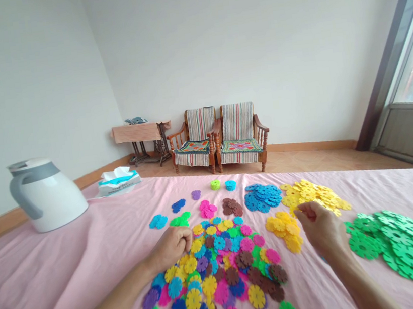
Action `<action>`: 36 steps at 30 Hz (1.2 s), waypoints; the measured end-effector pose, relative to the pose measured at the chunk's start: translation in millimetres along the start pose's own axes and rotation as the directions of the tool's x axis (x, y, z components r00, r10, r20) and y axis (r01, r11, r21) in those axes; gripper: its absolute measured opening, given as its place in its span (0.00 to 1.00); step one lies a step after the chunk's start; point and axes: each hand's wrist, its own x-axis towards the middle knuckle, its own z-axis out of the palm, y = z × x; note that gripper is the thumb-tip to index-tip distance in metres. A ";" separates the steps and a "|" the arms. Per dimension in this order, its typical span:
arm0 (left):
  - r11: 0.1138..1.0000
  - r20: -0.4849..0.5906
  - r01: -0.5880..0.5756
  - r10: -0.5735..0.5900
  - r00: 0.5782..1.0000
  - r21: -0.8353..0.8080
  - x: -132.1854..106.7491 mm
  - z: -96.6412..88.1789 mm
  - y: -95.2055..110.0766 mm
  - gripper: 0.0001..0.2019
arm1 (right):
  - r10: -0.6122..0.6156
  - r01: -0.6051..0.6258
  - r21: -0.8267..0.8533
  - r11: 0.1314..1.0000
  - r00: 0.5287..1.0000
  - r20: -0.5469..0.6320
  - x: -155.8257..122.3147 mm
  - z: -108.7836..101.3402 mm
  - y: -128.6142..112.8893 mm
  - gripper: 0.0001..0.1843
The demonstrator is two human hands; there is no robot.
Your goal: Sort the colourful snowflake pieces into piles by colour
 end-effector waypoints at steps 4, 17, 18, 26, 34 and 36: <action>1.000 0.000 -0.010 0.010 1.000 -0.002 -0.1 -0.8 0.6 0.11 | 0.005 -0.007 0.022 1.000 0.996 0.088 0.6 12.8 14.1 0.14; 1.000 0.001 0.001 -0.001 1.000 -0.027 -0.7 0.3 -1.9 0.10 | -0.207 0.178 0.162 0.970 0.962 0.179 -12.0 26.6 -14.8 0.13; 1.000 0.000 -0.001 0.001 1.000 -0.028 -0.8 0.2 -1.8 0.10 | -0.264 0.222 0.192 0.956 0.937 0.231 -17.0 28.8 -21.8 0.12; 1.000 -0.006 -0.002 0.002 1.000 -0.028 -0.8 0.1 -1.7 0.10 | -0.360 0.353 0.088 0.931 0.857 0.368 -55.1 45.1 -45.8 0.09; 0.999 -0.001 0.002 -0.002 1.000 -0.032 -0.9 -0.2 0.4 0.10 | -0.347 0.346 0.071 0.935 0.861 0.373 -56.6 43.6 -48.8 0.04; 0.999 -0.001 0.001 -0.001 1.000 -0.033 -1.0 -0.4 1.0 0.10 | -0.351 0.351 0.069 0.934 0.865 0.357 -57.0 44.9 -46.8 0.05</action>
